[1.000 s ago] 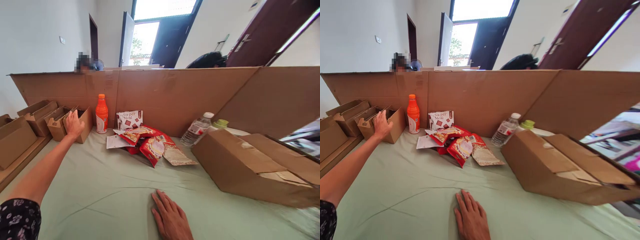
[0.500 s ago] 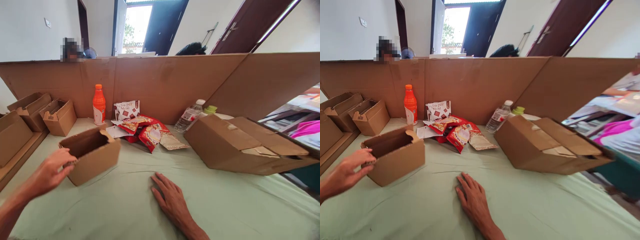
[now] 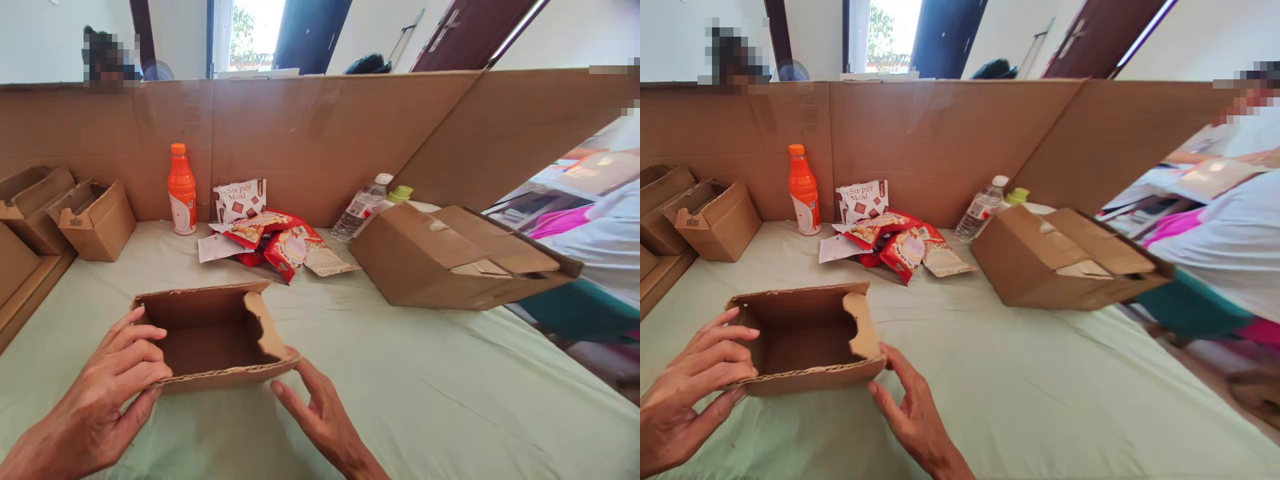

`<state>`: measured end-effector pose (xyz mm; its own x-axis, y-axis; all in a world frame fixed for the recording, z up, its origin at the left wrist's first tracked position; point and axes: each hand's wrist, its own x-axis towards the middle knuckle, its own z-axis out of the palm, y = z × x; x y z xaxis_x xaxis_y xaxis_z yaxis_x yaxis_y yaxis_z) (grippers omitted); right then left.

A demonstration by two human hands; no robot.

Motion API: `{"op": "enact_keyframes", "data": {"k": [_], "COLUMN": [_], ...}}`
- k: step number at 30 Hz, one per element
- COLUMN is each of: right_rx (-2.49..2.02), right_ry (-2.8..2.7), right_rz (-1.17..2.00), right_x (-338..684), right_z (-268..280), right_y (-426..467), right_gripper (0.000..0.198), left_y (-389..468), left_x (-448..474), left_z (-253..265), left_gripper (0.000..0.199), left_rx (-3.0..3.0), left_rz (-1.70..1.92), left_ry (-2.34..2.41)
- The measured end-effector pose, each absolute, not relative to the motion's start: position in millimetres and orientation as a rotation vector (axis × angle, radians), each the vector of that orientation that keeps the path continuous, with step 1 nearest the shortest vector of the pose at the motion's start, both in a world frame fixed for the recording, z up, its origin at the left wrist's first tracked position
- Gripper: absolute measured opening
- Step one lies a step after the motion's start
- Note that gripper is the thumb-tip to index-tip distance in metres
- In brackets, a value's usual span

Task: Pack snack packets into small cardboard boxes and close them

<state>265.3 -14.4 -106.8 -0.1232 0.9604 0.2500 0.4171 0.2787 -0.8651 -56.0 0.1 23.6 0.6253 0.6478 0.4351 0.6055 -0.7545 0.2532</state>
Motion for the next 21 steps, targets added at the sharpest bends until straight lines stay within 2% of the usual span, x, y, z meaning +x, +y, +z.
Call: {"op": "enact_keyframes", "data": {"k": [3,6,12,14,17,21], "right_rx": [-1.233,-1.291,-1.446,-1.492,-1.466,-1.362], "right_ry": [-1.776,-1.779,-1.949,-2.010,-2.002,-1.774], "right_rz": [0.751,0.573,-0.009,-0.029,0.060,0.143], "right_x": [281.8,302.9,298.6,283.6,269.7,286.5], "right_z": [-111.6,-103.1,-50.8,-39.8,-31.2,-17.8], "right_y": [-11.9,21.4,162.5,207.8,255.4,271.9], "right_gripper": [0.035,0.028,0.038,0.043,0.034,0.030], "left_y": [3.4,4.3,3.7,3.1,1.3,-1.1], "left_x": [-54.0,-49.9,-35.7,-32.8,-31.5,-32.3], "left_z": [19.5,12.2,-8.2,-11.1,-11.4,-10.8], "left_gripper": [0.028,0.028,0.024,0.024,0.024,0.023], "left_rx": [2.754,2.714,2.500,2.476,2.474,2.480], "left_rz": [0.919,0.971,1.190,1.230,1.238,1.226], "left_ry": [1.091,1.063,1.149,1.164,1.204,1.226]}}
